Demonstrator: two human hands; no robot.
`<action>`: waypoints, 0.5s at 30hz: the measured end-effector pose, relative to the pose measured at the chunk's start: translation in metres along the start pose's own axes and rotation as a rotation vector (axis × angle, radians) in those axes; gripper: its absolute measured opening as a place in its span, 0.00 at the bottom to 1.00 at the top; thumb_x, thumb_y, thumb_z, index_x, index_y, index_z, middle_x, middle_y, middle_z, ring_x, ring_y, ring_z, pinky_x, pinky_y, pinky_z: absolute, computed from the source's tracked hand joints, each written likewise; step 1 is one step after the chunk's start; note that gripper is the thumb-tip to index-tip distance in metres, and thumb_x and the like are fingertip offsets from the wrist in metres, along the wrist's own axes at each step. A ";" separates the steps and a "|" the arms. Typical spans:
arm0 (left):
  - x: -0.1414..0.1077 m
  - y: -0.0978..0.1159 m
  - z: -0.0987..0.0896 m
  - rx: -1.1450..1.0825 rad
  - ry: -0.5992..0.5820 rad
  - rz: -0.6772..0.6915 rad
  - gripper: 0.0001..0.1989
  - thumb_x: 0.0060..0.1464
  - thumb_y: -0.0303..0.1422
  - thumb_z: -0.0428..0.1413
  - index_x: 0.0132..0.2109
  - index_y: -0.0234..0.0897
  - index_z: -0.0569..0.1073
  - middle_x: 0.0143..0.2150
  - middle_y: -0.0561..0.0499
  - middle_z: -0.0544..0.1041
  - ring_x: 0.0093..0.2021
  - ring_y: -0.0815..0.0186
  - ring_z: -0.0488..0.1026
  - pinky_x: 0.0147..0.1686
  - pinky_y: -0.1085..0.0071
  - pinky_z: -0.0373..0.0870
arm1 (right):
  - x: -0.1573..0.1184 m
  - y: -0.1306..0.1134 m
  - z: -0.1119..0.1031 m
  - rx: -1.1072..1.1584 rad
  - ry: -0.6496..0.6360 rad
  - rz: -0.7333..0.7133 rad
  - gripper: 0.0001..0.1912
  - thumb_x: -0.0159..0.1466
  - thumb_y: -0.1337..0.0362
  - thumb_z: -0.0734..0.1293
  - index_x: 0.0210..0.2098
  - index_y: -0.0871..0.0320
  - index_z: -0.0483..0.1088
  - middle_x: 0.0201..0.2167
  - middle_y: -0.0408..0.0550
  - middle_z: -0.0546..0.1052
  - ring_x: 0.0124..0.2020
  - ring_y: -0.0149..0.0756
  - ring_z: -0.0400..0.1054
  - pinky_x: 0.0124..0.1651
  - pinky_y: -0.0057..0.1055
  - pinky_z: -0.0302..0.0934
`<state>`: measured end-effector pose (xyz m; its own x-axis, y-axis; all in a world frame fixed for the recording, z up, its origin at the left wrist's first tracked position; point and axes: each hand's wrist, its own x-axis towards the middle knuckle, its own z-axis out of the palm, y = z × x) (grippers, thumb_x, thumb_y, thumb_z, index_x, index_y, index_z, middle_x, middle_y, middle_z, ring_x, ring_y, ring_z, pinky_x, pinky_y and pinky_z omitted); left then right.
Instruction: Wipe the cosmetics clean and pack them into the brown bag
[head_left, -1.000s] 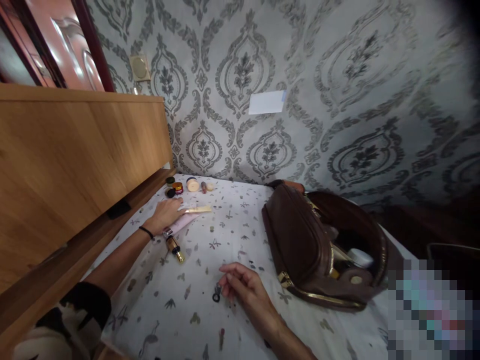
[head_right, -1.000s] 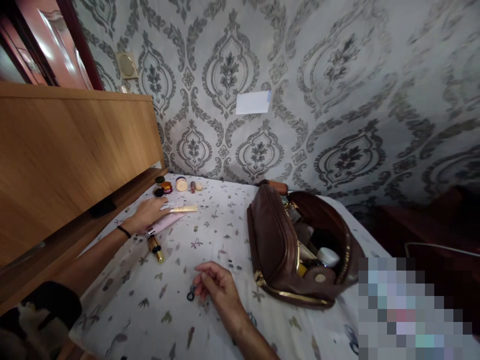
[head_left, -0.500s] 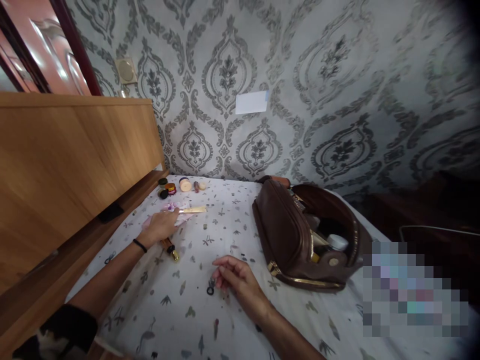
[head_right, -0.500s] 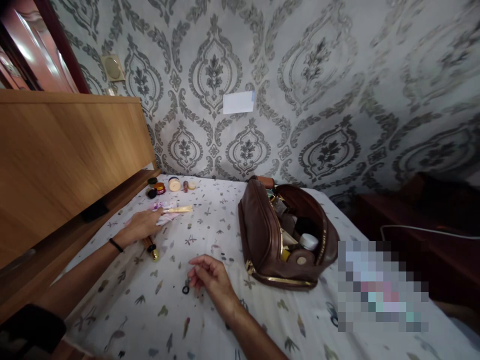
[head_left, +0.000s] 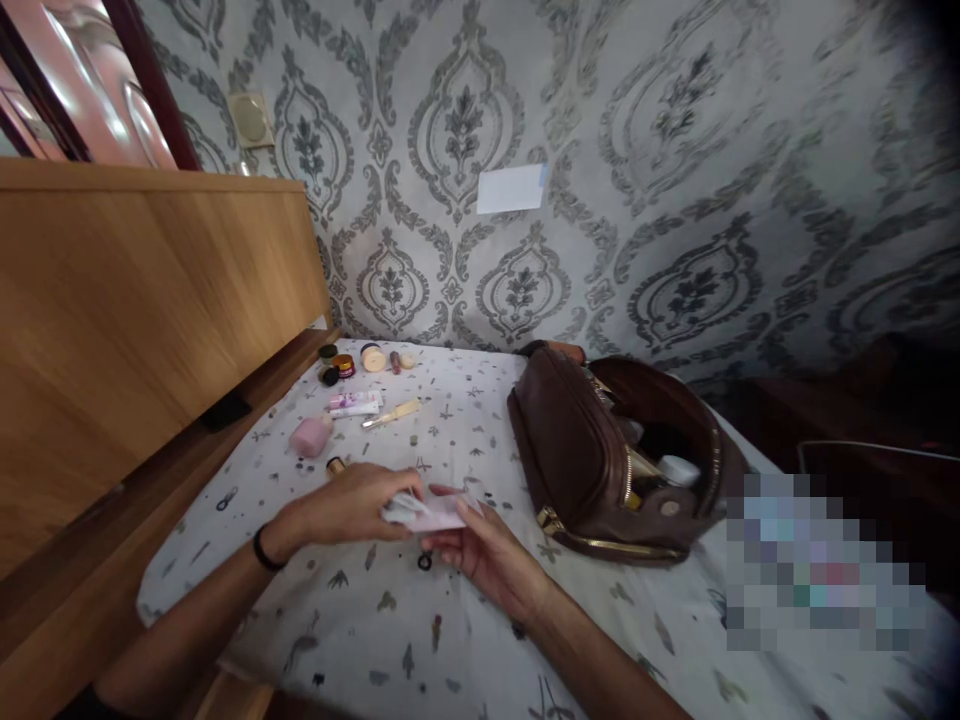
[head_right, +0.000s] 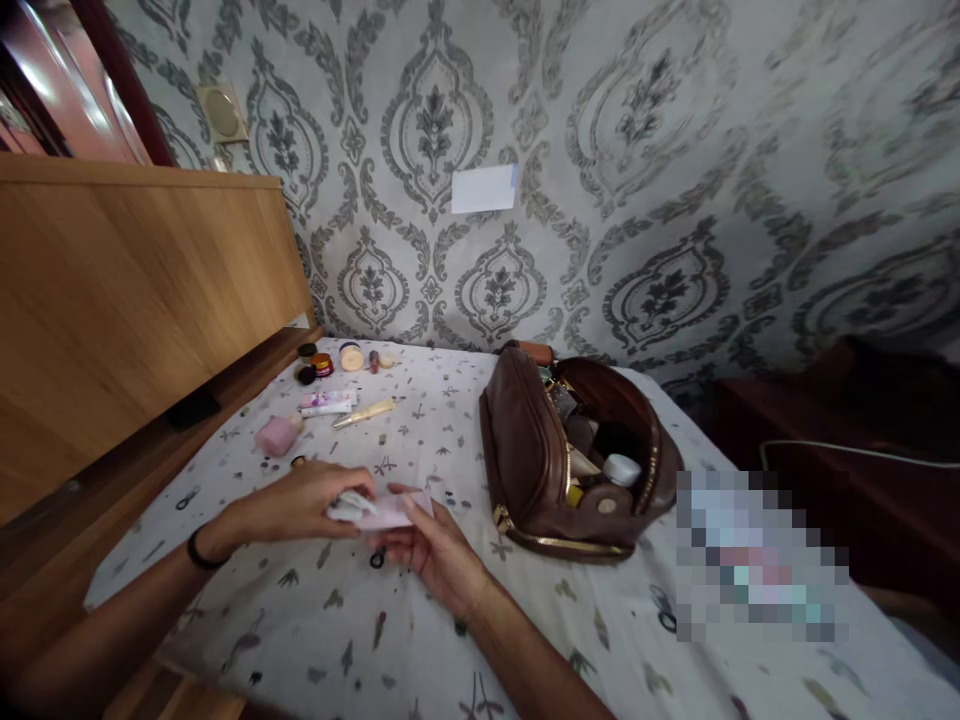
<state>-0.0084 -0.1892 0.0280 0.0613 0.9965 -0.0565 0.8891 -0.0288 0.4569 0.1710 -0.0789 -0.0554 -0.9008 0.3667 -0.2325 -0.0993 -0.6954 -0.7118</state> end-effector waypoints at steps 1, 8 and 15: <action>-0.003 0.001 0.006 -0.015 0.013 0.018 0.14 0.58 0.42 0.57 0.49 0.43 0.73 0.40 0.54 0.79 0.38 0.62 0.75 0.36 0.73 0.64 | 0.000 0.001 -0.001 -0.006 0.005 0.008 0.27 0.52 0.53 0.78 0.46 0.62 0.73 0.32 0.52 0.81 0.28 0.34 0.77 0.28 0.23 0.66; -0.037 -0.054 0.003 0.221 0.121 -0.071 0.11 0.61 0.29 0.51 0.49 0.40 0.73 0.51 0.46 0.77 0.52 0.56 0.72 0.49 0.65 0.65 | 0.004 -0.001 -0.009 0.199 0.175 -0.055 0.20 0.44 0.63 0.82 0.31 0.61 0.73 0.26 0.45 0.80 0.26 0.31 0.76 0.28 0.19 0.69; -0.032 -0.075 0.015 0.394 0.167 -0.104 0.10 0.64 0.34 0.50 0.48 0.40 0.73 0.47 0.46 0.77 0.49 0.57 0.72 0.47 0.64 0.68 | 0.001 -0.006 -0.010 -0.013 0.192 -0.116 0.22 0.45 0.56 0.81 0.31 0.60 0.72 0.20 0.39 0.75 0.18 0.24 0.68 0.19 0.18 0.59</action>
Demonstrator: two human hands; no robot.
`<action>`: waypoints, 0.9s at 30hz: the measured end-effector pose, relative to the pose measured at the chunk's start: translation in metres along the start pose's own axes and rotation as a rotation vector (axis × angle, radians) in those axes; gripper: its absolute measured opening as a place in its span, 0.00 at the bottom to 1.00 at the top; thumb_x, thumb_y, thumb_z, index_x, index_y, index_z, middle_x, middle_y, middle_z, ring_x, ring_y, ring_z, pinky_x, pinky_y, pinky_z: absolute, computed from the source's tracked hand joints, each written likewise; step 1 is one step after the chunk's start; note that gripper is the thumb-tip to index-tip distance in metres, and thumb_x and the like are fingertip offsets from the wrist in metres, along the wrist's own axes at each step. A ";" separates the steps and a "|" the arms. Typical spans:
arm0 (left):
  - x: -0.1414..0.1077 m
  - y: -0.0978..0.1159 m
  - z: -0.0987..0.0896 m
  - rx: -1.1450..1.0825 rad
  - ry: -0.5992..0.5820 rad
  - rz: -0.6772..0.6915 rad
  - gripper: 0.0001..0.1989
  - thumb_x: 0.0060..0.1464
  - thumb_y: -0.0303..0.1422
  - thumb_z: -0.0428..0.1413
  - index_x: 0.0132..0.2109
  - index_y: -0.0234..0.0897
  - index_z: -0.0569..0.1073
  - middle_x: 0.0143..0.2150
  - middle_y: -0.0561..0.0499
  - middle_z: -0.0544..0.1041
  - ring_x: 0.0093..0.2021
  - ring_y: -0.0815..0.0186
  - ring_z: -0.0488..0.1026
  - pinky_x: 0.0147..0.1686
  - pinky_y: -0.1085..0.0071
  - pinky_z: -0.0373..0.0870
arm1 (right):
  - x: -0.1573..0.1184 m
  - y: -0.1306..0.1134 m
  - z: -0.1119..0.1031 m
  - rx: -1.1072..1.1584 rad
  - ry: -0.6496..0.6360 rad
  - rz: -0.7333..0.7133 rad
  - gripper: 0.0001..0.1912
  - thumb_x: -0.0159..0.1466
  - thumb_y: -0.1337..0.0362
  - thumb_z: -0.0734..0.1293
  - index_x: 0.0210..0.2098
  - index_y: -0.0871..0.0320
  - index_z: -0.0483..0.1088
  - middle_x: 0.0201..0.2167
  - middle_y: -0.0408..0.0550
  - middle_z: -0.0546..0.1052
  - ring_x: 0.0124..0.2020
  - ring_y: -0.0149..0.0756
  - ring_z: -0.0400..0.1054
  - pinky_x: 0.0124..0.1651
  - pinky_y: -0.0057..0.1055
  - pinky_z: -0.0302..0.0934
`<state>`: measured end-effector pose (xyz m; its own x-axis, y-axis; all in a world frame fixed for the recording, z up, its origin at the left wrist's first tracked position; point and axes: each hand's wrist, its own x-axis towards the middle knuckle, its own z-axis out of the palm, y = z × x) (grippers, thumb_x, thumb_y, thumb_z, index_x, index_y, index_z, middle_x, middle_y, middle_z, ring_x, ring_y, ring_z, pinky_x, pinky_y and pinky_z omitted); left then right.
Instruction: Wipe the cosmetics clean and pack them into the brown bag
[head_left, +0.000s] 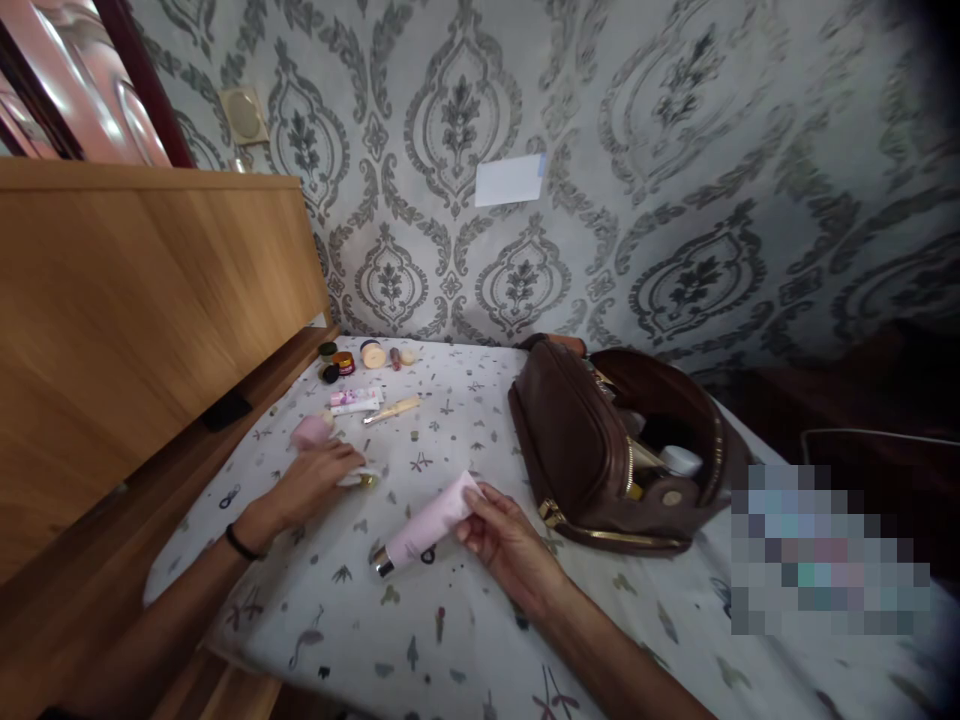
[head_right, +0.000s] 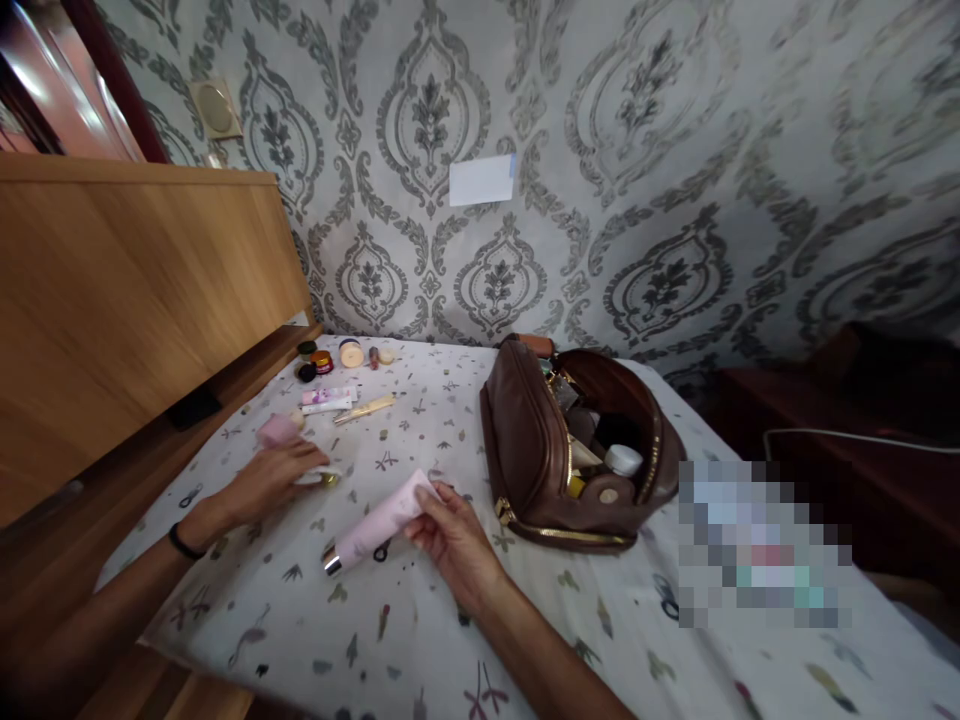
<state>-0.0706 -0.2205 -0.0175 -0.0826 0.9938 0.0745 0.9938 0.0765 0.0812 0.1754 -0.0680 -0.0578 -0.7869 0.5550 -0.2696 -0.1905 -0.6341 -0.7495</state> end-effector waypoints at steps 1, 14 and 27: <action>0.004 0.000 0.004 0.018 0.018 -0.009 0.10 0.64 0.35 0.50 0.49 0.40 0.73 0.47 0.46 0.77 0.49 0.57 0.72 0.47 0.64 0.68 | -0.001 -0.001 -0.001 -0.107 -0.017 -0.033 0.21 0.46 0.54 0.80 0.29 0.60 0.72 0.17 0.38 0.73 0.16 0.24 0.66 0.17 0.18 0.57; -0.001 0.068 0.005 -0.197 0.196 -0.090 0.18 0.69 0.40 0.42 0.51 0.37 0.73 0.46 0.45 0.79 0.45 0.59 0.76 0.44 0.65 0.72 | -0.007 -0.001 -0.015 -0.391 0.017 -0.120 0.22 0.54 0.44 0.71 0.25 0.58 0.69 0.16 0.41 0.72 0.17 0.30 0.66 0.20 0.26 0.57; -0.005 0.118 0.032 0.027 0.062 -0.054 0.19 0.62 0.47 0.52 0.48 0.35 0.70 0.43 0.44 0.78 0.41 0.56 0.77 0.38 0.61 0.74 | -0.012 0.003 -0.011 -0.404 -0.076 -0.190 0.22 0.58 0.42 0.68 0.30 0.57 0.72 0.19 0.42 0.73 0.17 0.32 0.66 0.22 0.29 0.62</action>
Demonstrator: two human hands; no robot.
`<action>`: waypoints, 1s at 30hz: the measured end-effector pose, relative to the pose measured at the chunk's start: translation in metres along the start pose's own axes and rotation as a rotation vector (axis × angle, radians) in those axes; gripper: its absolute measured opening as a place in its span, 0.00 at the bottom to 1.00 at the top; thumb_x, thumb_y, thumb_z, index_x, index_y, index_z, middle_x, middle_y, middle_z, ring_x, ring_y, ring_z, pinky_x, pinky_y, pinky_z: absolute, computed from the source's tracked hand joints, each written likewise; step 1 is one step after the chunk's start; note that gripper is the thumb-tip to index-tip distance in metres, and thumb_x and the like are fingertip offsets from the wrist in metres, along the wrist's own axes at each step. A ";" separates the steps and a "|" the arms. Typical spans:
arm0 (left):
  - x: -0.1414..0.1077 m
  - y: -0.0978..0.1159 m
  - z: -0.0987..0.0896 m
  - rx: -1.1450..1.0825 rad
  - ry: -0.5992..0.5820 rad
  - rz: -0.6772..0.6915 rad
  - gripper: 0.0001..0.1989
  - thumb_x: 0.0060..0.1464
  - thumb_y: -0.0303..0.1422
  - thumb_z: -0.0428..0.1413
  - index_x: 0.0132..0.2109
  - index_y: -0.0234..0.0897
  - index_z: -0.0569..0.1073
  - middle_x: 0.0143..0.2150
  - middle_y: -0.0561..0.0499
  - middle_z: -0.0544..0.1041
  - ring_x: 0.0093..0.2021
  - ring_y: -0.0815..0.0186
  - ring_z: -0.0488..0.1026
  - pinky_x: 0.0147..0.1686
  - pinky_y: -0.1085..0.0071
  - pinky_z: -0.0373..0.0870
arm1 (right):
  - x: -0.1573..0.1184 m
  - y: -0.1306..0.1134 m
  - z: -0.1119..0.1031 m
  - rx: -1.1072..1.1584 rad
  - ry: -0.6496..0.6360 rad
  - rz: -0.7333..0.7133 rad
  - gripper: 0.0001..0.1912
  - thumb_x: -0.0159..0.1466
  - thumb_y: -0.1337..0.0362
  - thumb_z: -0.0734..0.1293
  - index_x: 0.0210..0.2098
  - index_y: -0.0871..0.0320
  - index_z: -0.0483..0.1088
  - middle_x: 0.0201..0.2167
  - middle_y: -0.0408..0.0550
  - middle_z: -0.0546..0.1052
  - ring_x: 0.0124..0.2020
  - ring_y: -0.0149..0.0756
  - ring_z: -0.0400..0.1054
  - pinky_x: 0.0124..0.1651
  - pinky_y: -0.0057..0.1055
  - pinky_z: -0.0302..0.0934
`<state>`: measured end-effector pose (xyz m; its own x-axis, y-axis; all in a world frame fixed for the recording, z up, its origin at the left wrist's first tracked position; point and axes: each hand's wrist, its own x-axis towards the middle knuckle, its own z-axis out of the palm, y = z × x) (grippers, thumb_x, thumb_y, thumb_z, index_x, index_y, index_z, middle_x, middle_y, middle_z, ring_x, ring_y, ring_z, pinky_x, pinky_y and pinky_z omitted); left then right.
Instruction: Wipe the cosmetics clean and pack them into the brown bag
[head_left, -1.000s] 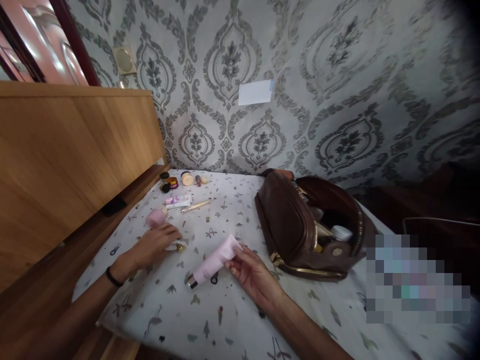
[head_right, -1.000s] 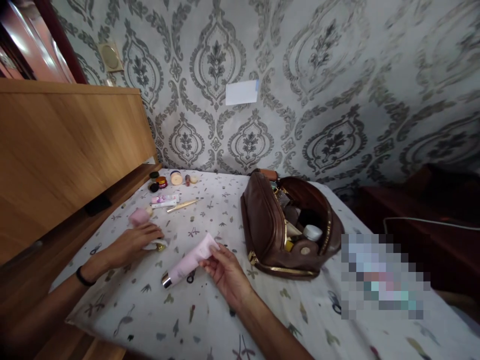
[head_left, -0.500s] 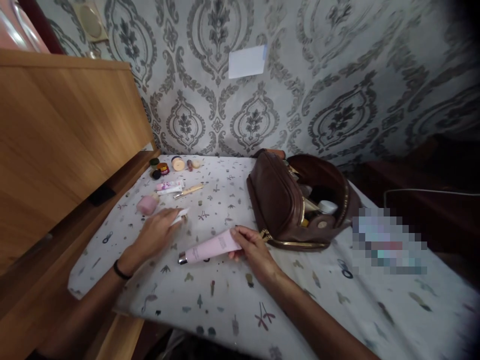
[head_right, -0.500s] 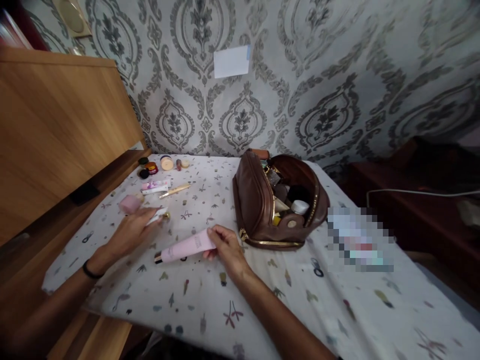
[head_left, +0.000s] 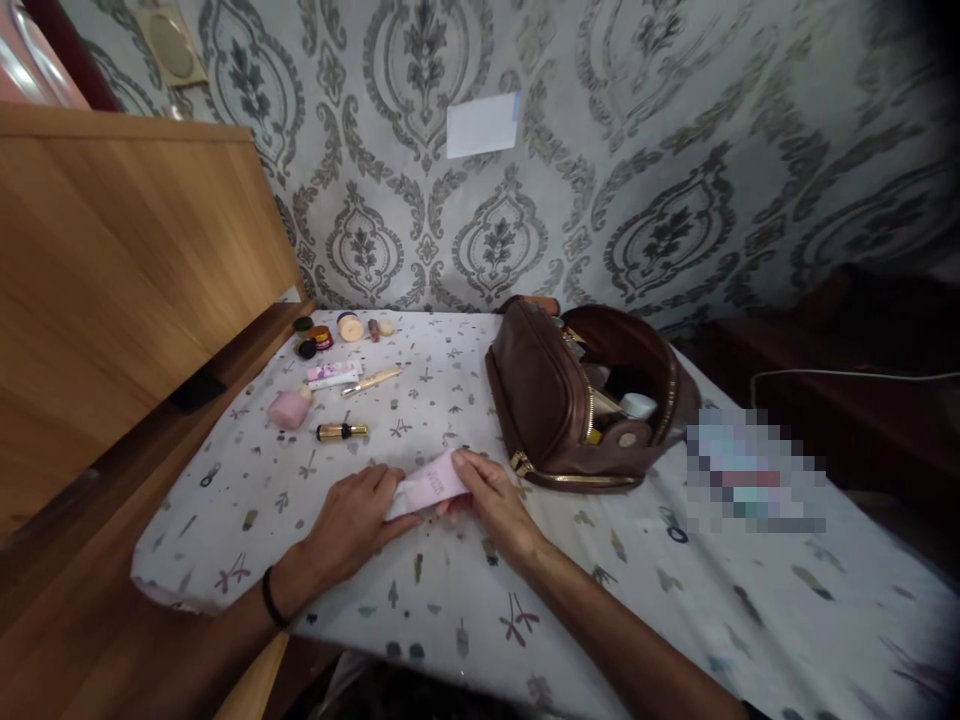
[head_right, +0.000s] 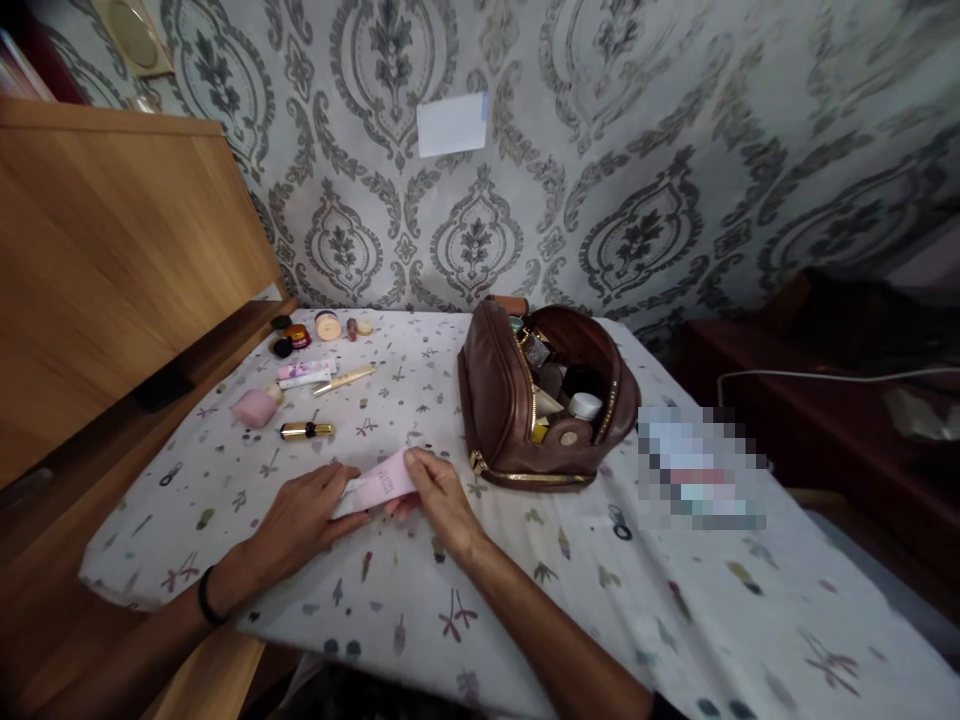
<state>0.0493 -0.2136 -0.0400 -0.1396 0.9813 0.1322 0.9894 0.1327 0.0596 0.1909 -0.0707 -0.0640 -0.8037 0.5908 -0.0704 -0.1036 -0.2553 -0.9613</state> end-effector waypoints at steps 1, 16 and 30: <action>0.002 0.001 0.000 0.009 0.014 0.006 0.20 0.62 0.48 0.51 0.48 0.35 0.70 0.43 0.44 0.78 0.41 0.56 0.77 0.38 0.62 0.73 | 0.000 0.001 0.000 0.032 -0.015 0.021 0.24 0.58 0.41 0.68 0.33 0.57 0.73 0.20 0.42 0.74 0.17 0.32 0.66 0.22 0.30 0.62; 0.018 0.032 0.011 0.155 0.103 0.079 0.24 0.65 0.34 0.47 0.65 0.32 0.59 0.47 0.40 0.75 0.44 0.53 0.73 0.41 0.58 0.71 | -0.001 -0.003 0.001 -0.074 0.060 -0.006 0.26 0.54 0.40 0.69 0.19 0.56 0.68 0.16 0.41 0.67 0.20 0.31 0.60 0.24 0.28 0.57; 0.001 -0.040 -0.012 -0.500 0.202 -0.062 0.19 0.50 0.40 0.63 0.49 0.42 0.75 0.45 0.48 0.81 0.44 0.56 0.78 0.42 0.66 0.75 | -0.004 -0.015 -0.006 0.152 -0.089 0.015 0.21 0.54 0.46 0.73 0.28 0.59 0.70 0.21 0.42 0.74 0.22 0.30 0.67 0.23 0.23 0.56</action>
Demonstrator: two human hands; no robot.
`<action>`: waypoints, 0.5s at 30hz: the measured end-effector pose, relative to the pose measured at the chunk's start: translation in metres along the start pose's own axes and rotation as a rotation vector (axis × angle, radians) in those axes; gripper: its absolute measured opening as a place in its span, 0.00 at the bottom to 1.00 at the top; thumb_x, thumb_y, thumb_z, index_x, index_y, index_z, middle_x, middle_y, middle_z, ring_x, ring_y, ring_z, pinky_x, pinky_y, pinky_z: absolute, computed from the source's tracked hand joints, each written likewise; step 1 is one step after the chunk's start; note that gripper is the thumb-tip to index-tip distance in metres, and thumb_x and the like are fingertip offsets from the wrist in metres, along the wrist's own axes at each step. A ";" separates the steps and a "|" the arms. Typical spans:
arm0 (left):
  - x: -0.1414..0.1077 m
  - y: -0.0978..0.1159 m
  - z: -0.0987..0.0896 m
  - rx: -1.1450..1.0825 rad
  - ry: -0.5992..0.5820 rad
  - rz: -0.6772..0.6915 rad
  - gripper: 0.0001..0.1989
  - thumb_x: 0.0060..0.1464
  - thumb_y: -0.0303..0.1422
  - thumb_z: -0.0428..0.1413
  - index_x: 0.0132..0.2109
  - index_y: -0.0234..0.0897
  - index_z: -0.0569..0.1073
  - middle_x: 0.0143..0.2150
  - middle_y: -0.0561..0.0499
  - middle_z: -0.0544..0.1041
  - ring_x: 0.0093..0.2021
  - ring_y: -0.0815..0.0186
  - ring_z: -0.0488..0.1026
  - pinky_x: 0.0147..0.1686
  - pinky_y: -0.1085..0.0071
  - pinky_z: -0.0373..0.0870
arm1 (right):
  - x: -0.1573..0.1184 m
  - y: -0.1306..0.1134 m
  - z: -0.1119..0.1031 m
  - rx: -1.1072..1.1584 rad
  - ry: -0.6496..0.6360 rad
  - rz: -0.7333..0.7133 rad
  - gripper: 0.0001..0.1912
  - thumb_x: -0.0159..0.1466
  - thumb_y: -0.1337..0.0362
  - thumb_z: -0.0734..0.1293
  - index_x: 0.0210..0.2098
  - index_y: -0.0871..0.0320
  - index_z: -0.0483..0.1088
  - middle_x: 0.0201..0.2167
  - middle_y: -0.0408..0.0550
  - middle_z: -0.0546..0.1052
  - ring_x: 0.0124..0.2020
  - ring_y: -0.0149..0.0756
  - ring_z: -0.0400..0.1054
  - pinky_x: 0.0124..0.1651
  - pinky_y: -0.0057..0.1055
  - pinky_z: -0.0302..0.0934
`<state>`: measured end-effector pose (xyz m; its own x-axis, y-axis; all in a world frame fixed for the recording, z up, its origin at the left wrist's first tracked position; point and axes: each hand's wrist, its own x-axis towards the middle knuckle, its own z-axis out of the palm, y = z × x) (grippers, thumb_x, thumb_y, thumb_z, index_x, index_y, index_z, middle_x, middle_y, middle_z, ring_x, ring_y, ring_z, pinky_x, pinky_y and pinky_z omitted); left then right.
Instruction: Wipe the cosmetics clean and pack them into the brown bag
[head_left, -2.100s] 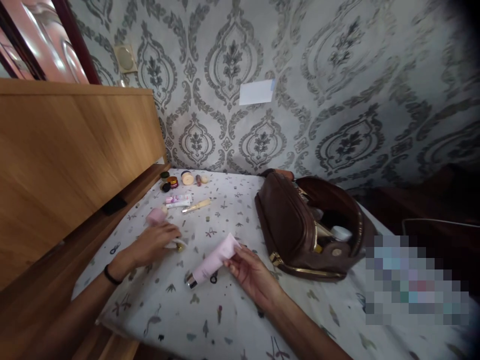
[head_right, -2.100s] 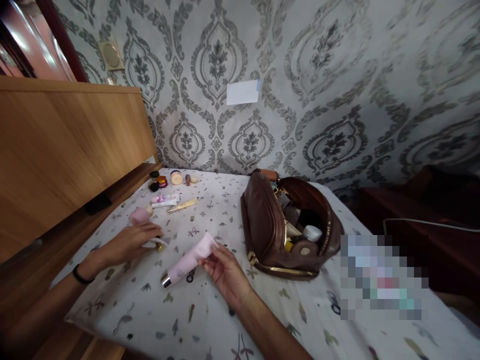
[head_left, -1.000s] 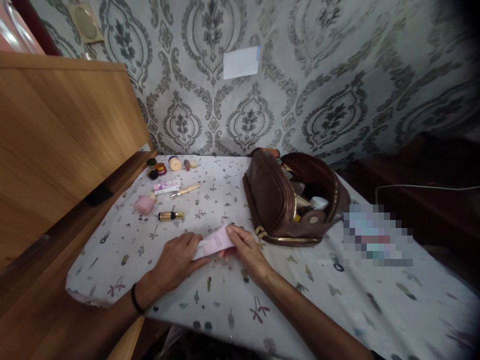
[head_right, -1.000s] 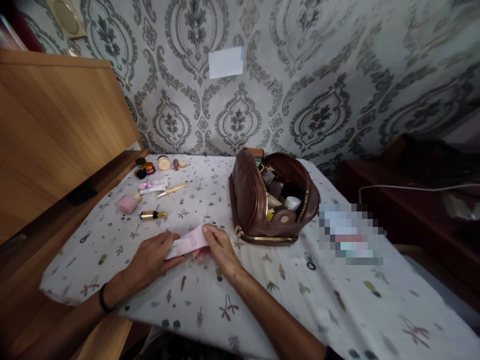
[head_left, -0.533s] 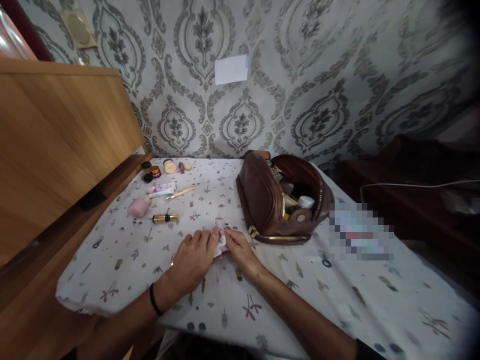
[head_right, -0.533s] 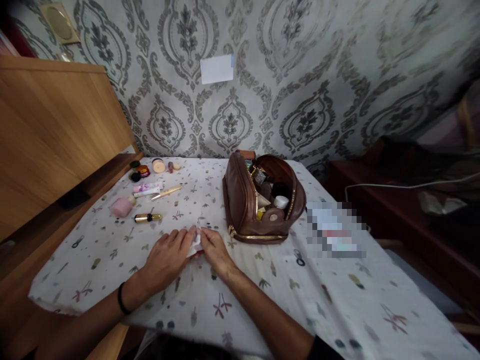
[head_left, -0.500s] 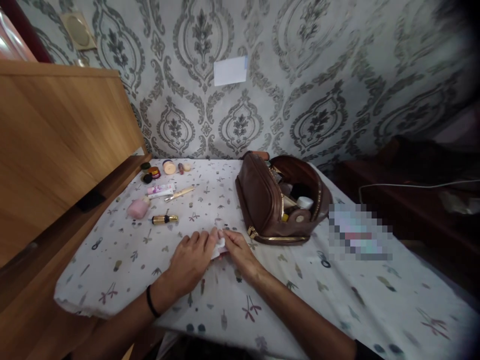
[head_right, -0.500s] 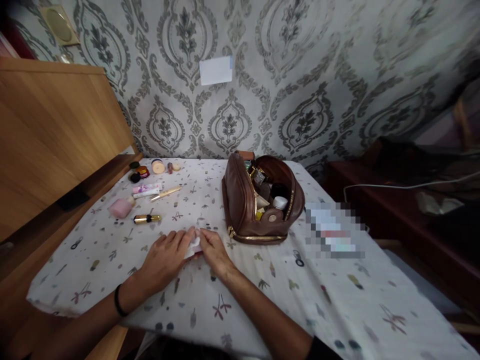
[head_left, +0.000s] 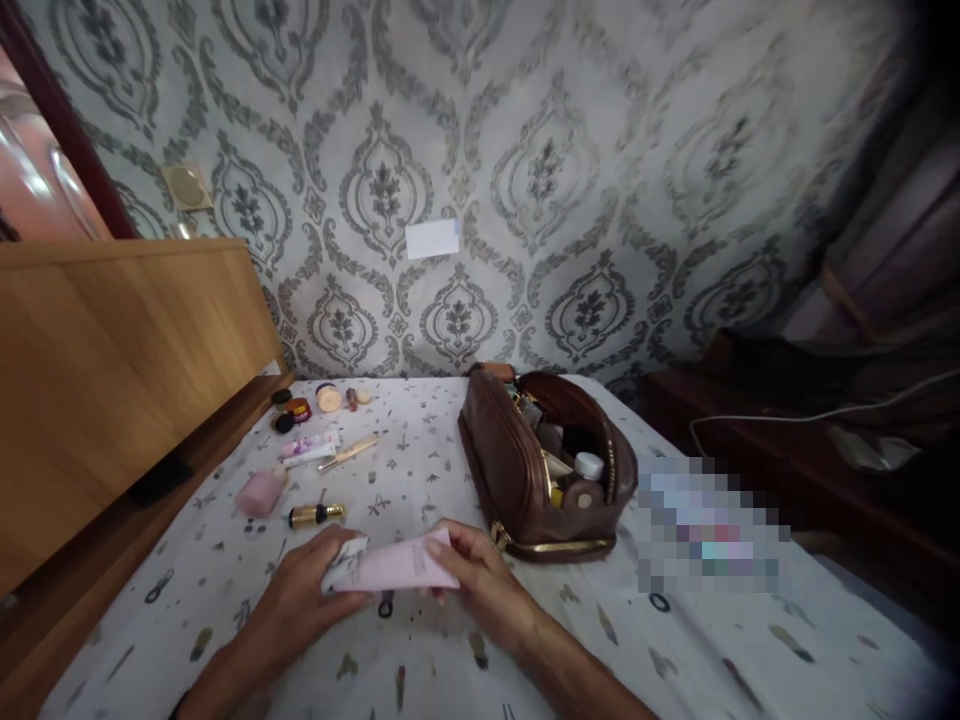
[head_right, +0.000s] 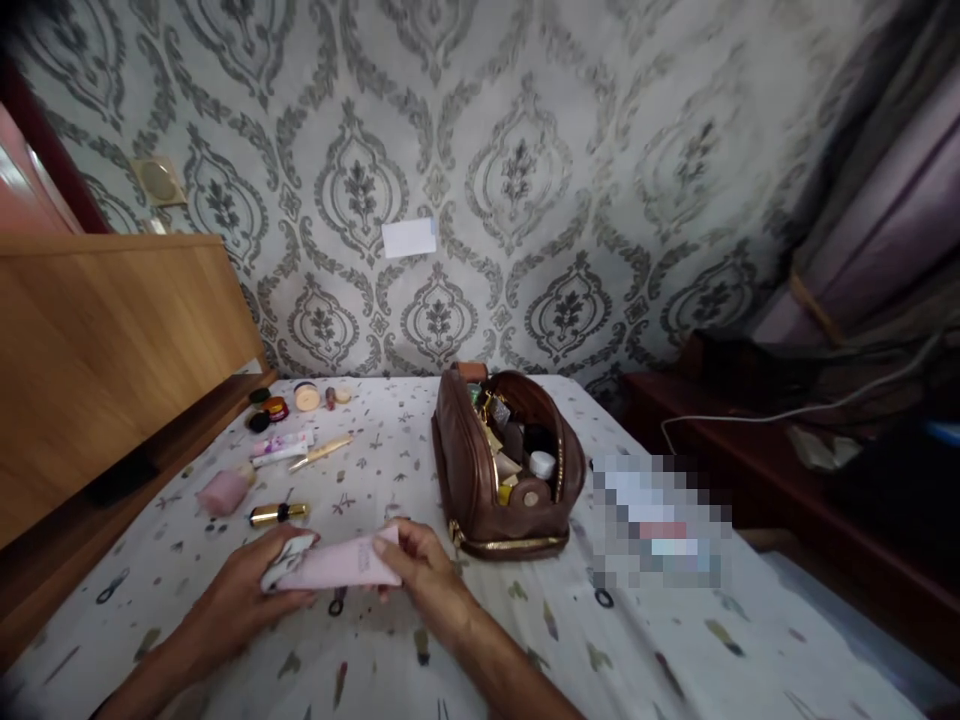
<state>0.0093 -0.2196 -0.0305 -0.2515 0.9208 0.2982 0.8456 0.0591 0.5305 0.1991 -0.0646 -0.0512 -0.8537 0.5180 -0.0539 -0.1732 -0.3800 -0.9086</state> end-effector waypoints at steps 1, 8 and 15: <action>0.006 0.002 -0.005 -0.046 0.018 0.003 0.20 0.48 0.40 0.64 0.49 0.41 0.76 0.45 0.47 0.81 0.44 0.55 0.78 0.43 0.66 0.74 | -0.001 -0.003 -0.001 0.030 -0.046 0.042 0.21 0.52 0.49 0.75 0.31 0.59 0.70 0.24 0.43 0.75 0.23 0.30 0.68 0.23 0.22 0.56; 0.053 0.022 -0.001 -0.289 0.243 -0.066 0.14 0.56 0.43 0.55 0.31 0.37 0.74 0.26 0.53 0.75 0.29 0.63 0.72 0.31 0.70 0.70 | -0.010 0.008 0.020 0.025 -0.250 0.180 0.27 0.45 0.52 0.80 0.39 0.60 0.73 0.29 0.42 0.76 0.25 0.27 0.68 0.28 0.21 0.60; 0.082 0.048 0.039 -0.344 0.380 0.032 0.18 0.66 0.43 0.45 0.44 0.38 0.74 0.43 0.45 0.76 0.51 0.57 0.72 0.54 0.58 0.69 | 0.004 0.042 0.030 0.043 0.149 0.052 0.38 0.52 0.38 0.70 0.55 0.53 0.69 0.36 0.49 0.79 0.33 0.41 0.74 0.34 0.34 0.68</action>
<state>0.0476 -0.1259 -0.0116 -0.4354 0.7113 0.5518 0.6681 -0.1555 0.7276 0.1742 -0.1013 -0.0768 -0.7802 0.6037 -0.1641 -0.1543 -0.4398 -0.8847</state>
